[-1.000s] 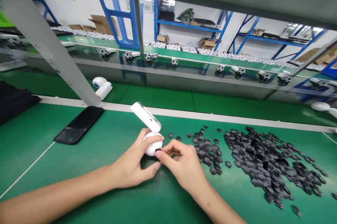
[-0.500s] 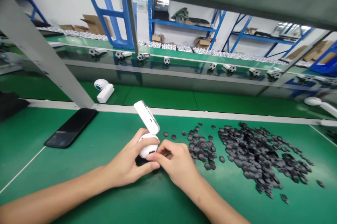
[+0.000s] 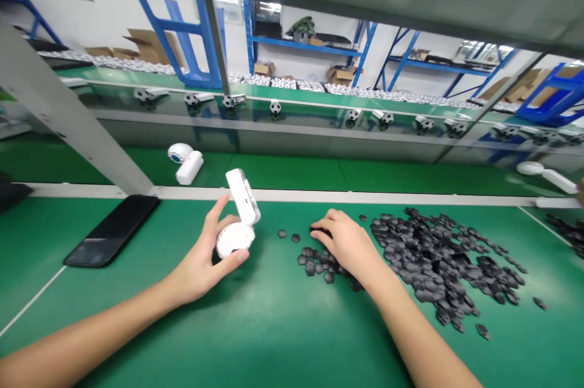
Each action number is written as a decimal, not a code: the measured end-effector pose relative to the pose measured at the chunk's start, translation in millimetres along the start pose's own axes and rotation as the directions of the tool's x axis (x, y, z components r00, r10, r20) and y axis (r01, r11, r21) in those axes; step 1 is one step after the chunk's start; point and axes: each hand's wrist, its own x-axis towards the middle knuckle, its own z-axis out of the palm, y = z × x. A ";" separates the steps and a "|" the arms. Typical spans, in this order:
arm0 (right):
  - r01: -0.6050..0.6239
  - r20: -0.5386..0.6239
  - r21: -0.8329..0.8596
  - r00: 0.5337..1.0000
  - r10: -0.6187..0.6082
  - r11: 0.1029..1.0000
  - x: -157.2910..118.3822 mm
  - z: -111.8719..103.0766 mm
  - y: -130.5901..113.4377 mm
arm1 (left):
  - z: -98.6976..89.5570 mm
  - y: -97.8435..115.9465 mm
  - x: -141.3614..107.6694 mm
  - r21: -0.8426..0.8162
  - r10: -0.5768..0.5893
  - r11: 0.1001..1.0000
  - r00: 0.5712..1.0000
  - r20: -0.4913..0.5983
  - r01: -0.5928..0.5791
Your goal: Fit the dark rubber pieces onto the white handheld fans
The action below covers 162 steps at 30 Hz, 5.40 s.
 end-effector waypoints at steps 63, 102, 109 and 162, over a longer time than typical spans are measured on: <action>0.024 0.154 0.221 0.986 -0.060 0.975 -14.0 -30.9 -3.0 | 8.3 12.5 232.1 0.637 -0.140 0.741 0.977 -0.162 0.212; -0.088 0.231 0.163 0.972 0.049 0.983 -17.1 -26.5 -19.3 | -56.4 -73.9 197.0 0.740 -0.149 0.670 0.988 0.052 0.062; -0.040 0.197 0.120 0.980 0.016 0.992 -20.3 -27.5 -17.1 | -42.1 -66.6 199.7 0.614 -0.186 0.766 0.980 -0.076 0.193; -0.141 0.225 0.161 0.969 0.102 0.977 -28.6 -60.6 22.4 | 33.1 28.5 16.6 -0.435 -0.169 0.841 0.920 0.353 0.322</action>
